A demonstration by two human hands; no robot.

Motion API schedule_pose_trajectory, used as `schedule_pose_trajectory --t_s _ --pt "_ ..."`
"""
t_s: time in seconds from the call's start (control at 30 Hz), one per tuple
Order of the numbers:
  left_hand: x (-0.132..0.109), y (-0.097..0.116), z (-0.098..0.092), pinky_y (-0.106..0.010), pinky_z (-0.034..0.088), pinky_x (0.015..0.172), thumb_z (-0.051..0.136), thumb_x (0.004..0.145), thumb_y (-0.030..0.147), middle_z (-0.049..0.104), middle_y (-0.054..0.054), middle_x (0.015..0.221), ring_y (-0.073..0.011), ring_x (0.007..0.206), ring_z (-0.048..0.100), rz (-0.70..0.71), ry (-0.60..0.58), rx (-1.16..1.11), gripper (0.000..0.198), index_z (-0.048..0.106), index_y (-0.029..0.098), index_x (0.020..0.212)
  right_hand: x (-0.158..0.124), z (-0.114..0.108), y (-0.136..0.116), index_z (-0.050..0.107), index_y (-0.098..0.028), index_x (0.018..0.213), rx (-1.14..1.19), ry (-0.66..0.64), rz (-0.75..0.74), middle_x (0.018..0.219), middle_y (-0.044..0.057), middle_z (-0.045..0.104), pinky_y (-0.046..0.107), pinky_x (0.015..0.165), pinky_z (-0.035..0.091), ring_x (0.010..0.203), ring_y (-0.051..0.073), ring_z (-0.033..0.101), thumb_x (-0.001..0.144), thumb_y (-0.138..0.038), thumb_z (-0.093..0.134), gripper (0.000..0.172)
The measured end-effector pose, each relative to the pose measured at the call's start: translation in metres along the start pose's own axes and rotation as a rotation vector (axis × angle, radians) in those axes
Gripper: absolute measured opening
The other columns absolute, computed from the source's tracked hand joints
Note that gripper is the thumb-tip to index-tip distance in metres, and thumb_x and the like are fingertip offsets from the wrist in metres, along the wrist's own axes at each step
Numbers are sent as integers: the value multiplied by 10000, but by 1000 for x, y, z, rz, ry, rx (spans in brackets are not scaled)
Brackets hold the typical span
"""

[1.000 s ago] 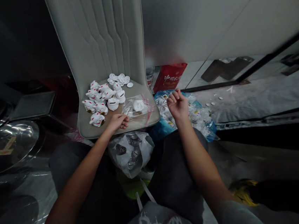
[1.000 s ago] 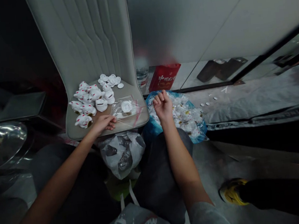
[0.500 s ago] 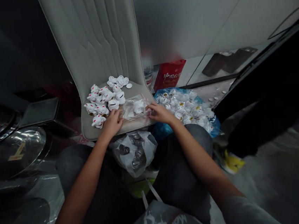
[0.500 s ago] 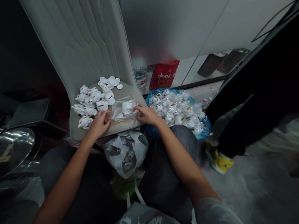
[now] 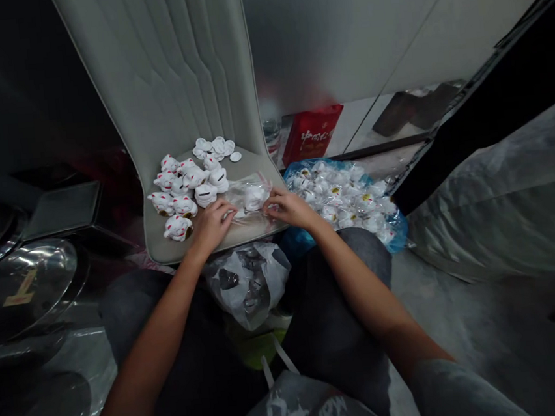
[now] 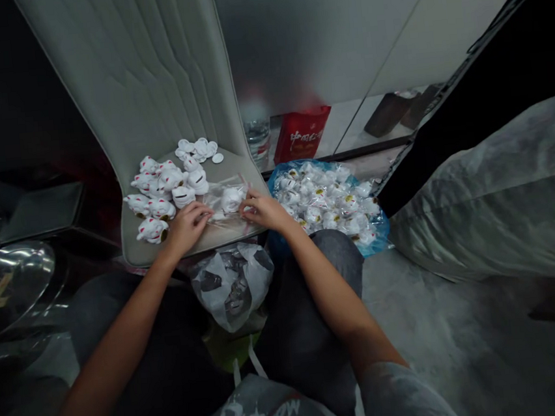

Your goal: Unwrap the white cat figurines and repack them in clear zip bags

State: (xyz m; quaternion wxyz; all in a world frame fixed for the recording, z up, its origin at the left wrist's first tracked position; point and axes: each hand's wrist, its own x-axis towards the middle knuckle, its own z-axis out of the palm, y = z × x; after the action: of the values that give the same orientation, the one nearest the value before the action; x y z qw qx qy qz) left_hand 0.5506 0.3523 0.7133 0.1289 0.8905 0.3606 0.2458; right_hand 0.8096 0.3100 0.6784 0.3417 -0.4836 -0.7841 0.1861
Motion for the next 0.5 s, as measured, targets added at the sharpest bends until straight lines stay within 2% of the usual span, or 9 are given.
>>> schedule_pose_trajectory --t_s 0.1,0.33,0.5 --pt "-1 1 -1 -324 484 879 502 949 230 672 -60 1028 -200 970 626 -21 -4 -16 217 715 202 979 0 1 -1 731 -198 976 21 -12 -13 985 53 574 272 762 442 822 172 566 843 -204 661 150" --pt "-1 -2 1 -323 478 900 508 950 263 669 -59 1019 -191 961 625 -28 8 -57 215 711 197 973 2 2 -5 738 -179 899 57 -33 -11 912 49 564 271 751 428 813 167 553 874 -203 613 130" --pt "2 3 -3 -280 491 793 525 941 291 679 -52 961 -173 891 622 -81 142 -161 206 707 193 943 5 -5 -6 701 -179 847 208 147 85 891 51 588 275 685 434 745 157 518 850 -278 629 123"
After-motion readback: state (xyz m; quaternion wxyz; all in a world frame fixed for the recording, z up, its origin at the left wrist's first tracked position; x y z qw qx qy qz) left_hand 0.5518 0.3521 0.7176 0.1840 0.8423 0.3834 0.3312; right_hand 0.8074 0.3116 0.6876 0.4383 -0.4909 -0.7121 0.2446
